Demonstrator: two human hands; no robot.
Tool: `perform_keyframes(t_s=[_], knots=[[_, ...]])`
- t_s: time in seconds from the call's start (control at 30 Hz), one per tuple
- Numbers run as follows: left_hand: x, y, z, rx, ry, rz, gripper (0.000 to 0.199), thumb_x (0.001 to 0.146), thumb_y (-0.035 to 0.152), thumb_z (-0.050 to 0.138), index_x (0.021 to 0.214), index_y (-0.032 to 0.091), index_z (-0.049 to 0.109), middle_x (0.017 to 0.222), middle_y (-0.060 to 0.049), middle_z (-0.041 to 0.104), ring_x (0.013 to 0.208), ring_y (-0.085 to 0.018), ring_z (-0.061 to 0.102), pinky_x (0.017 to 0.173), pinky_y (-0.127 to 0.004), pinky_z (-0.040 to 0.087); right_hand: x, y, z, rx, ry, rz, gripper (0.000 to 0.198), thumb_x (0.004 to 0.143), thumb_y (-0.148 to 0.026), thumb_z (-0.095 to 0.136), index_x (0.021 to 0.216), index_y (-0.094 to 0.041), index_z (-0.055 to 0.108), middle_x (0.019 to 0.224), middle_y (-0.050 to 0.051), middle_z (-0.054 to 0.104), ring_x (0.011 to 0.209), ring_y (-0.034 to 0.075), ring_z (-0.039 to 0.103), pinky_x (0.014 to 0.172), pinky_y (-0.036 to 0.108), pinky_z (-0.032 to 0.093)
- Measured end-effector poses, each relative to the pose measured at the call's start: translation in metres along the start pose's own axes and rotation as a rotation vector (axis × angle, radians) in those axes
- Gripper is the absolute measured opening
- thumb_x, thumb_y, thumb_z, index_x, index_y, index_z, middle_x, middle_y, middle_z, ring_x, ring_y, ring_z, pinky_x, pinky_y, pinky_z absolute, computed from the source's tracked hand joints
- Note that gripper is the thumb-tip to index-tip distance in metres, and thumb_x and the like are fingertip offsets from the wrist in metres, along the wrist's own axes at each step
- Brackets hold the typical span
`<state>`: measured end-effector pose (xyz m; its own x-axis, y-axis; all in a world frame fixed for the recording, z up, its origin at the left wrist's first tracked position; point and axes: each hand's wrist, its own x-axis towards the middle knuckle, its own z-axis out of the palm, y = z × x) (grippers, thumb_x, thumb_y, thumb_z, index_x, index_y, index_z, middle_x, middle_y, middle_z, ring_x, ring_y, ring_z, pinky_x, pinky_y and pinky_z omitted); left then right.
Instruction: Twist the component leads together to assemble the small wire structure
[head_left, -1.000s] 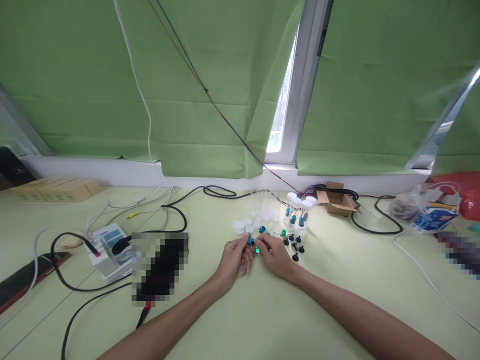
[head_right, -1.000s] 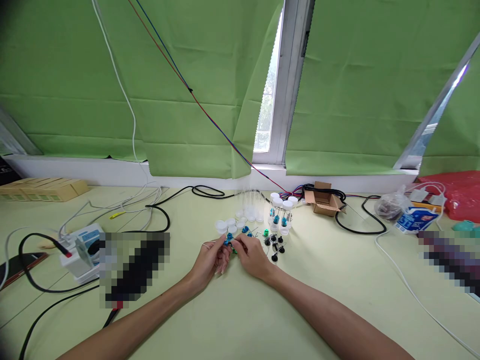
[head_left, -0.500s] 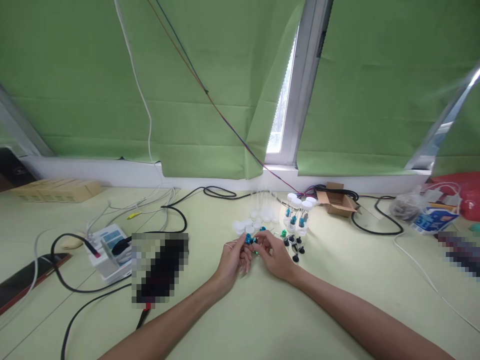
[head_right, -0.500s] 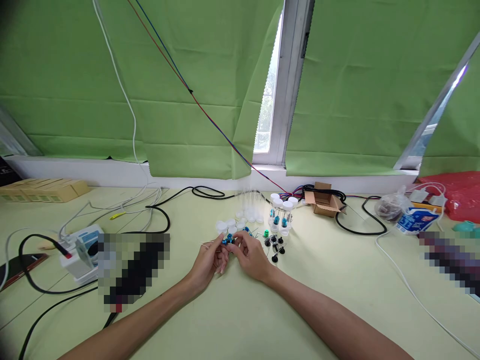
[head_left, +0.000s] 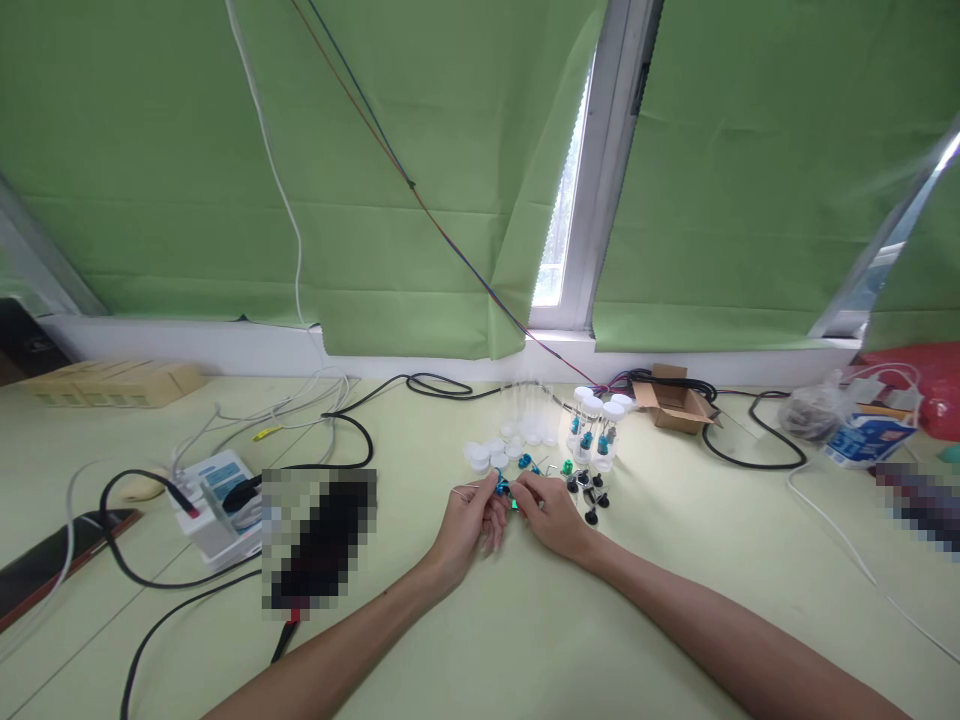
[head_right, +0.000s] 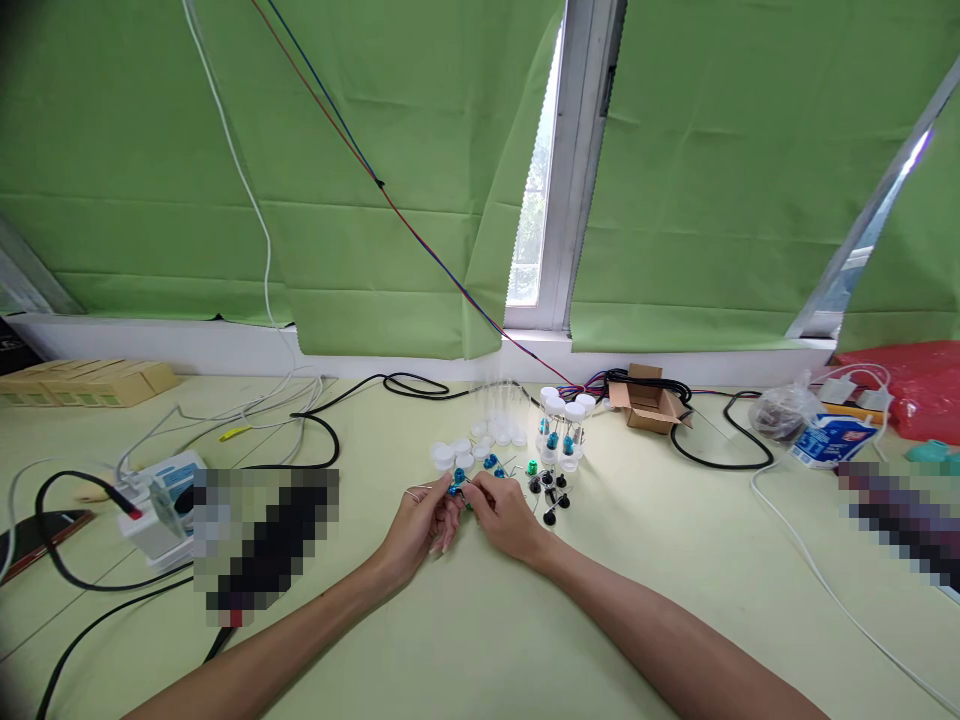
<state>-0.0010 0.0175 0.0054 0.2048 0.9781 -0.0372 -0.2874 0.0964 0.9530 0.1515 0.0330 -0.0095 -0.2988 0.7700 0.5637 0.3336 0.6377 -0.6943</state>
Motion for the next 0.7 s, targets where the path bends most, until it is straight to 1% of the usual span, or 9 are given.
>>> perform_keyframes(t_s=[0.1, 0.2, 0.27, 0.33, 0.37, 0.4, 0.47, 0.6, 0.7], knots=[[-0.0001, -0.0003, -0.0002, 0.028, -0.013, -0.005, 0.047, 0.080, 0.053, 0.062, 0.059, 0.011, 0.061, 0.043, -0.001, 0.057, 0.029, -0.010, 0.050, 0.026, -0.017, 0.027, 0.0003, -0.0001, -0.0004, -0.002, -0.015, 0.007, 0.044, 0.100, -0.034, 0.035, 0.060, -0.020, 0.047, 0.050, -0.004, 0.045, 0.047, 0.011, 0.043, 0.053, 0.025, 0.035], [0.0002, 0.0001, -0.0003, 0.026, -0.013, -0.013, 0.047, 0.080, 0.053, 0.062, 0.060, 0.011, 0.062, 0.044, -0.001, 0.057, 0.028, -0.010, 0.050, 0.026, -0.018, 0.027, 0.0002, -0.0003, -0.0004, 0.005, -0.021, 0.012, 0.047, 0.102, -0.034, 0.029, 0.062, -0.020, 0.049, 0.051, -0.003, 0.049, 0.048, 0.012, 0.046, 0.054, 0.025, 0.037], [0.0004, 0.0008, -0.0002, 0.003, 0.003, -0.010, 0.047, 0.079, 0.054, 0.062, 0.059, 0.012, 0.061, 0.044, -0.001, 0.057, 0.028, -0.010, 0.049, 0.026, -0.018, 0.028, 0.0000, -0.0014, -0.0004, 0.017, -0.015, 0.011, 0.037, 0.101, -0.033, 0.033, 0.074, -0.019, 0.055, 0.058, -0.002, 0.054, 0.053, 0.012, 0.050, 0.056, 0.025, 0.039], [0.0004, 0.0017, 0.0001, -0.024, 0.030, -0.003, 0.046, 0.079, 0.054, 0.063, 0.059, 0.012, 0.060, 0.043, 0.000, 0.056, 0.028, -0.009, 0.048, 0.027, -0.018, 0.029, -0.0003, -0.0033, -0.0005, 0.043, 0.005, 0.010, 0.020, 0.097, -0.032, 0.042, 0.094, -0.018, 0.057, 0.066, -0.001, 0.058, 0.056, 0.013, 0.052, 0.055, 0.024, 0.040], [0.0003, 0.0023, 0.0003, -0.035, 0.040, 0.001, 0.046, 0.079, 0.054, 0.063, 0.058, 0.013, 0.059, 0.043, 0.000, 0.056, 0.027, -0.009, 0.047, 0.027, -0.019, 0.029, -0.0005, -0.0042, -0.0006, 0.056, 0.015, 0.007, 0.016, 0.095, -0.031, 0.047, 0.101, -0.018, 0.056, 0.070, 0.000, 0.059, 0.056, 0.013, 0.052, 0.054, 0.024, 0.039], [0.0001, 0.0028, 0.0005, -0.041, 0.046, 0.003, 0.047, 0.078, 0.054, 0.063, 0.056, 0.013, 0.058, 0.042, 0.000, 0.056, 0.027, -0.009, 0.046, 0.027, -0.019, 0.029, -0.0007, -0.0048, -0.0006, 0.065, 0.022, 0.002, 0.017, 0.093, -0.030, 0.051, 0.104, -0.018, 0.055, 0.072, 0.000, 0.060, 0.056, 0.013, 0.051, 0.052, 0.023, 0.039], [-0.0002, 0.0035, 0.0010, -0.038, 0.042, 0.005, 0.048, 0.078, 0.054, 0.063, 0.055, 0.013, 0.057, 0.042, 0.000, 0.056, 0.027, -0.009, 0.046, 0.027, -0.019, 0.029, -0.0011, -0.0047, -0.0004, 0.070, 0.028, -0.011, 0.016, 0.091, -0.028, 0.054, 0.104, -0.019, 0.055, 0.074, 0.000, 0.061, 0.055, 0.013, 0.051, 0.051, 0.023, 0.039], [-0.0001, 0.0029, 0.0009, -0.023, 0.038, 0.003, 0.046, 0.078, 0.053, 0.063, 0.056, 0.013, 0.057, 0.043, -0.001, 0.056, 0.027, -0.009, 0.046, 0.027, -0.019, 0.028, -0.0014, -0.0012, 0.0003, 0.090, 0.020, -0.020, 0.013, 0.093, -0.026, 0.051, 0.102, -0.019, 0.057, 0.078, 0.003, 0.064, 0.062, 0.014, 0.056, 0.058, 0.025, 0.044], [0.0004, 0.0010, 0.0004, -0.011, 0.043, 0.009, 0.045, 0.078, 0.053, 0.063, 0.058, 0.014, 0.057, 0.043, 0.000, 0.057, 0.027, -0.009, 0.047, 0.027, -0.019, 0.028, -0.0009, 0.0002, 0.0005, 0.079, 0.007, -0.007, 0.014, 0.095, -0.027, 0.048, 0.096, -0.018, 0.058, 0.076, 0.003, 0.064, 0.063, 0.015, 0.056, 0.059, 0.025, 0.044]])
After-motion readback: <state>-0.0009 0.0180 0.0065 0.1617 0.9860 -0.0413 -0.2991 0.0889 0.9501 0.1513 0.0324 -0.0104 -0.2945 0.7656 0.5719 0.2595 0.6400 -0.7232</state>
